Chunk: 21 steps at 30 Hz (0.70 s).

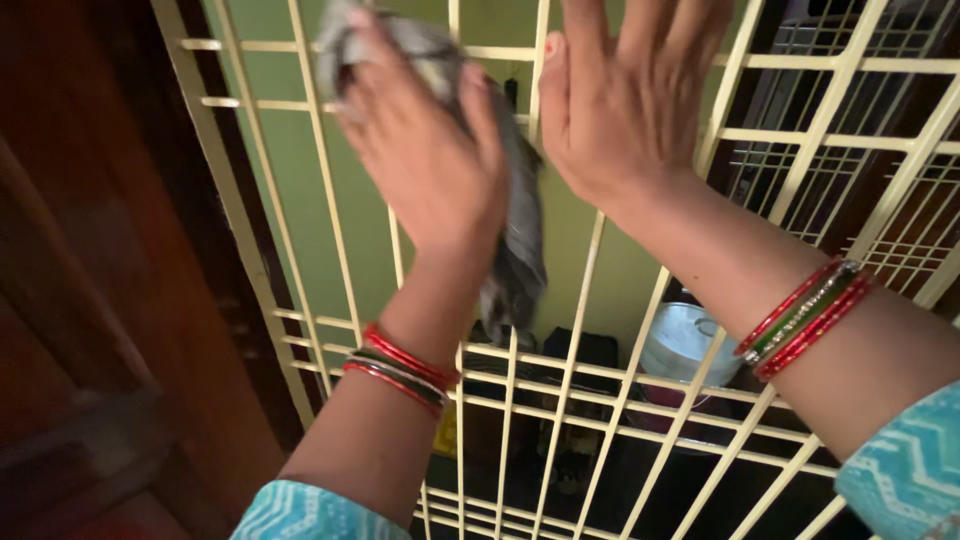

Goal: The person wipes the vertical and horizontal bars of a cream-colored metal security grille using a patterned cloth. The hands move systematically across the grille, rubbing the cloth along the bars to clean them.

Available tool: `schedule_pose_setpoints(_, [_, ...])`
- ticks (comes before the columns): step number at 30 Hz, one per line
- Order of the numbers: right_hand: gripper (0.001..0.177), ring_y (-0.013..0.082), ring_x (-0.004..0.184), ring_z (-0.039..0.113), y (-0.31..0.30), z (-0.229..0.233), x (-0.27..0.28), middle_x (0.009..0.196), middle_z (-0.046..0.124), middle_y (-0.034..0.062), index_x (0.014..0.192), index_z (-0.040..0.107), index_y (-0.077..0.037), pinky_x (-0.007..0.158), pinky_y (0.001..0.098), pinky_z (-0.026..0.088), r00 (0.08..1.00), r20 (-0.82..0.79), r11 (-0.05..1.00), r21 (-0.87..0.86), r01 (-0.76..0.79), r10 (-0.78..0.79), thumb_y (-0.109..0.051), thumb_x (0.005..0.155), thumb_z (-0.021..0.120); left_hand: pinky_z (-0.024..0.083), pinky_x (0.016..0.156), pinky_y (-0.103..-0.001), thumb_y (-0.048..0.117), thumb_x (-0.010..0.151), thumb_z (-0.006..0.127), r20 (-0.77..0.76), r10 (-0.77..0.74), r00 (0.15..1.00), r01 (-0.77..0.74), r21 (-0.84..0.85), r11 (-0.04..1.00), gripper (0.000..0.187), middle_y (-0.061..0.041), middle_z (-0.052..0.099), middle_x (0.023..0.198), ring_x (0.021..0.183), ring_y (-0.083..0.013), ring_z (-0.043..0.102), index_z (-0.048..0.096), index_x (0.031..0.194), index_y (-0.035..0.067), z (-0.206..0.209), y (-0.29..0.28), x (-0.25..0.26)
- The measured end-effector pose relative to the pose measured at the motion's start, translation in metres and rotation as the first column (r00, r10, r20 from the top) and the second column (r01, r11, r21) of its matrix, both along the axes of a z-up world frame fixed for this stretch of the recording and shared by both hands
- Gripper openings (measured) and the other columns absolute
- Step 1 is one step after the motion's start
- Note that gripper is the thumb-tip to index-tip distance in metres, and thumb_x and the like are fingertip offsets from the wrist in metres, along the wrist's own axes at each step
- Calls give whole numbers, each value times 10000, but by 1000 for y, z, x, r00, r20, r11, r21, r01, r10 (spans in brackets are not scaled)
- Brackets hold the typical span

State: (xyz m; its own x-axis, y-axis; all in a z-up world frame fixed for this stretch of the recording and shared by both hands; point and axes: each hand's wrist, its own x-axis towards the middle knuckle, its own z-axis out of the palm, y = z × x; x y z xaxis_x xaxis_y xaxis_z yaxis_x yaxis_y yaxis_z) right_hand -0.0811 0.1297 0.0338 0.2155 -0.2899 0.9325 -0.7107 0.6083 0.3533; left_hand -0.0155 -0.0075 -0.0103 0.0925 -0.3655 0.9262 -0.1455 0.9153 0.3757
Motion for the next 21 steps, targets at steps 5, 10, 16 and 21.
schedule_pose_setpoints(5, [512, 451, 1408, 367, -14, 15, 20, 1508, 446, 190, 1575, 448, -170, 1157, 693, 262, 984, 59, 958, 223, -178, 169, -253, 1090, 588, 140, 1343, -570, 487, 1156, 431, 92, 47, 995, -33, -151, 988, 789, -310, 417, 1624, 1554, -483, 372, 48, 1663, 20, -3, -8, 16])
schedule_pose_setpoints(10, [496, 421, 1411, 364, -36, 13, 20, 1538, 445, 186, 1570, 498, -201, 1108, 720, 213, 999, -31, 982, 189, -20, 26, -264, 1085, 584, 137, 1354, -536, 481, 1201, 397, -36, -20, 999, 18, -58, 998, 726, -275, 392, 1635, 1554, -436, 381, 39, 1634, 22, -5, -12, 13])
schedule_pose_setpoints(16, [478, 388, 1481, 331, -38, 11, 17, 1507, 448, 184, 1505, 587, -221, 1168, 727, 153, 1000, -6, 981, 196, 8, -7, -254, 1027, 599, 143, 1375, -564, 492, 1186, 338, 65, 97, 993, -92, -83, 992, 739, -293, 349, 1647, 1559, -465, 349, 8, 1643, 14, -5, -39, 27])
schedule_pose_setpoints(21, [463, 378, 1499, 331, -35, 12, 20, 1510, 453, 193, 1418, 630, -197, 1202, 700, 145, 999, -39, 985, 169, -27, 34, -209, 956, 623, 132, 1347, -604, 536, 1167, 317, 44, 69, 997, -72, 72, 995, 801, -308, 357, 1661, 1576, -469, 327, -24, 1664, 8, -1, -42, 22])
